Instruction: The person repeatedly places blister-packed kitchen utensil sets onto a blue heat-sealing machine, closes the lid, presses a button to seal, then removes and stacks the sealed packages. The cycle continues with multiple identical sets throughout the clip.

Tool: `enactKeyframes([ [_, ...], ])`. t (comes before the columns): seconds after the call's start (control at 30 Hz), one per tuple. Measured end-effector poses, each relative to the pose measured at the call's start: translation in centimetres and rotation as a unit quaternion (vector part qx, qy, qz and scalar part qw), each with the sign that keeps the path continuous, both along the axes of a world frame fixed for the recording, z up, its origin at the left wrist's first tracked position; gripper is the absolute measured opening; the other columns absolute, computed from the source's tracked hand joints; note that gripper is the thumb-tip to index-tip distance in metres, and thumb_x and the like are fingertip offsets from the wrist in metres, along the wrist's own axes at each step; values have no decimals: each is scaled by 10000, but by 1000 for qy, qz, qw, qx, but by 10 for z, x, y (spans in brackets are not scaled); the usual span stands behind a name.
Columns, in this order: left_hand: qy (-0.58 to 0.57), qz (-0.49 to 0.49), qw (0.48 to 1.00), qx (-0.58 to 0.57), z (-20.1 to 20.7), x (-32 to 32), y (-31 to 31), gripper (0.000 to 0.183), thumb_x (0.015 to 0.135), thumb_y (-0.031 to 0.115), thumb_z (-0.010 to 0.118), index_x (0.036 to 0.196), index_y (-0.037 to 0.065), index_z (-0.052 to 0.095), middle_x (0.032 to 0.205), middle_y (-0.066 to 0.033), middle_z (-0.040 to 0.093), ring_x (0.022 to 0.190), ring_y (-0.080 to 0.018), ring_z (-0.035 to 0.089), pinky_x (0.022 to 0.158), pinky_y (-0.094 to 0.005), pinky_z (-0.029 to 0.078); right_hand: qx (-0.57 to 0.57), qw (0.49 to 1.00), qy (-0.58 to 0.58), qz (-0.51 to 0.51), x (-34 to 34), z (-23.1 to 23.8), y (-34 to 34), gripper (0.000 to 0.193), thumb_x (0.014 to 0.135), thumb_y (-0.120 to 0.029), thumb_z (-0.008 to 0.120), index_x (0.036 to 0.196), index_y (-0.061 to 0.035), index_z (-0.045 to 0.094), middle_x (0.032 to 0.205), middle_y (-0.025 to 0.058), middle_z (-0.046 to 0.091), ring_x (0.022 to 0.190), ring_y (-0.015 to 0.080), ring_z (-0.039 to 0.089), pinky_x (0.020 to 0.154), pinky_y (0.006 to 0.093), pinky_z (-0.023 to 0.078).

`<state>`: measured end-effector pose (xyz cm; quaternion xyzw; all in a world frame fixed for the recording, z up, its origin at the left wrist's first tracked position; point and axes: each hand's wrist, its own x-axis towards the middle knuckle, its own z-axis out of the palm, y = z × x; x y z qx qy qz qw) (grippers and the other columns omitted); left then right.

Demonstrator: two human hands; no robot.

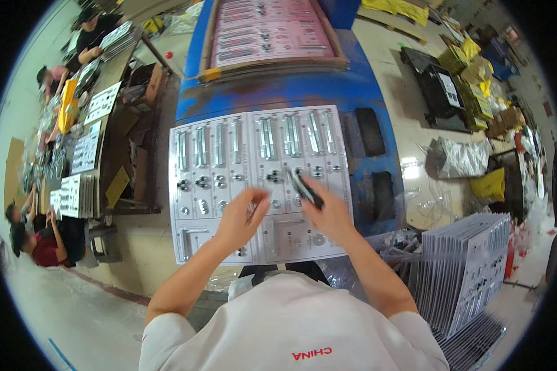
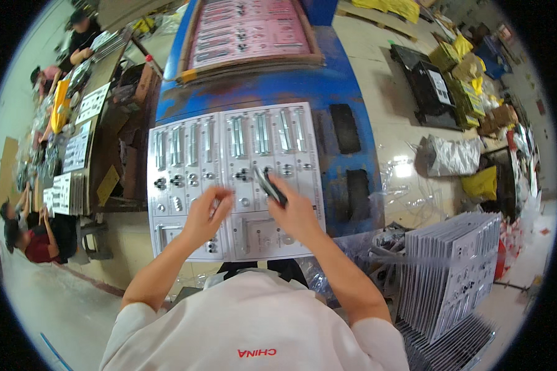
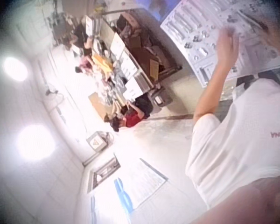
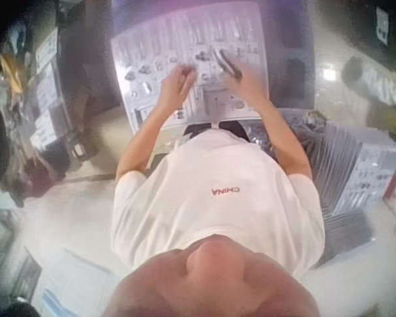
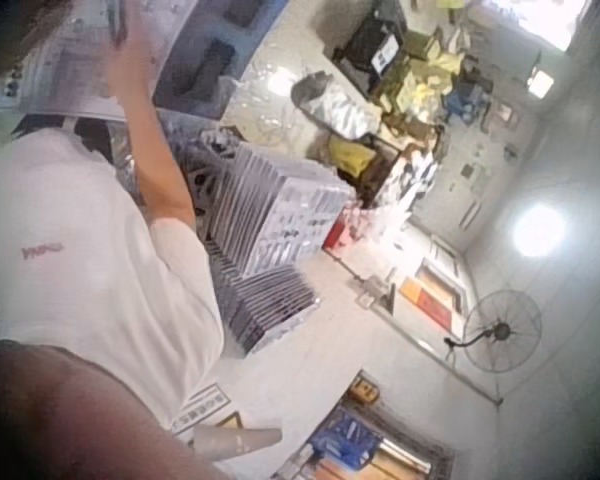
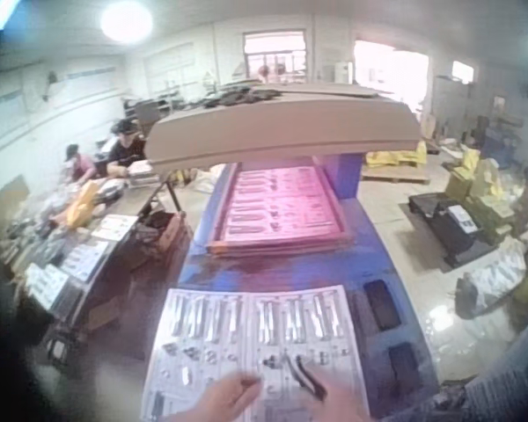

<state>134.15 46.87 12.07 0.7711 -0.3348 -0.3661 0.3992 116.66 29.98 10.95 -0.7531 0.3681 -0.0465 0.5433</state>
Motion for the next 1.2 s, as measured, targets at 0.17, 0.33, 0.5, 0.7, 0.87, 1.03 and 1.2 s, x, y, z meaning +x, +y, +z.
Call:
enactKeyframes([
  [0.17, 292, -93, 940, 150, -42, -45, 145, 407, 1109, 362, 475, 1068, 20, 689, 786, -6, 632, 665, -87, 539, 608, -273, 451, -184, 982, -30, -24, 169, -51, -21, 519, 932, -190, 632, 1439, -98, 577, 873, 166, 728, 689, 279, 704, 655, 412, 559],
  [0.33, 473, 147, 864, 87, -90, -61, 201, 475, 1079, 460, 525, 1075, 16, 695, 861, -16, 657, 749, -103, 582, 653, -230, 446, -255, 960, 114, -7, 216, -48, -22, 523, 858, -213, 647, 1362, -73, 640, 1033, 233, 744, 975, 413, 712, 886, 521, 557],
  [0.5, 570, 247, 783, -25, -102, -50, 217, 398, 1061, 413, 592, 1177, 33, 621, 951, -34, 661, 912, -158, 666, 740, -286, 510, -228, 961, 135, 80, 226, -14, -18, 489, 868, -224, 635, 1339, -95, 657, 1017, 241, 734, 947, 386, 721, 837, 504, 568],
  [0.7, 618, 210, 756, -56, -95, -31, 219, 410, 1067, 396, 580, 1277, 44, 557, 1177, -96, 678, 1115, -229, 686, 816, -334, 541, -267, 932, 198, 147, 60, 8, 110, 535, 919, -211, 592, 1449, -153, 553, 928, 192, 736, 807, 407, 711, 766, 524, 563],
  [0.87, 619, 192, 761, -45, -105, -26, 228, 399, 1064, 385, 586, 1297, 62, 572, 1248, -113, 669, 1156, -256, 675, 876, -381, 555, -77, 938, 281, 187, -34, 53, 204, 579, 903, -241, 640, 1467, -154, 541, 931, 211, 739, 800, 413, 711, 764, 530, 570],
  [1.03, 527, 205, 824, -22, -114, 50, 309, 329, 1020, 267, 648, 1256, 42, 603, 1214, -105, 684, 1123, -271, 673, 912, -451, 562, 53, 981, 183, 40, -48, 59, 155, 377, 867, -264, 740, 1211, -116, 694, 850, 137, 711, 736, 278, 690, 712, 392, 549],
  [1.2, 283, 296, 912, -16, -162, 234, 383, 121, 1037, 141, 544, 1075, 48, 611, 854, -20, 582, 729, -142, 528, 644, -317, 422, -126, 987, 16, -101, 97, -28, 106, 318, 885, -326, 733, 966, -27, 660, 825, 216, 658, 806, 417, 665, 725, 525, 506],
])
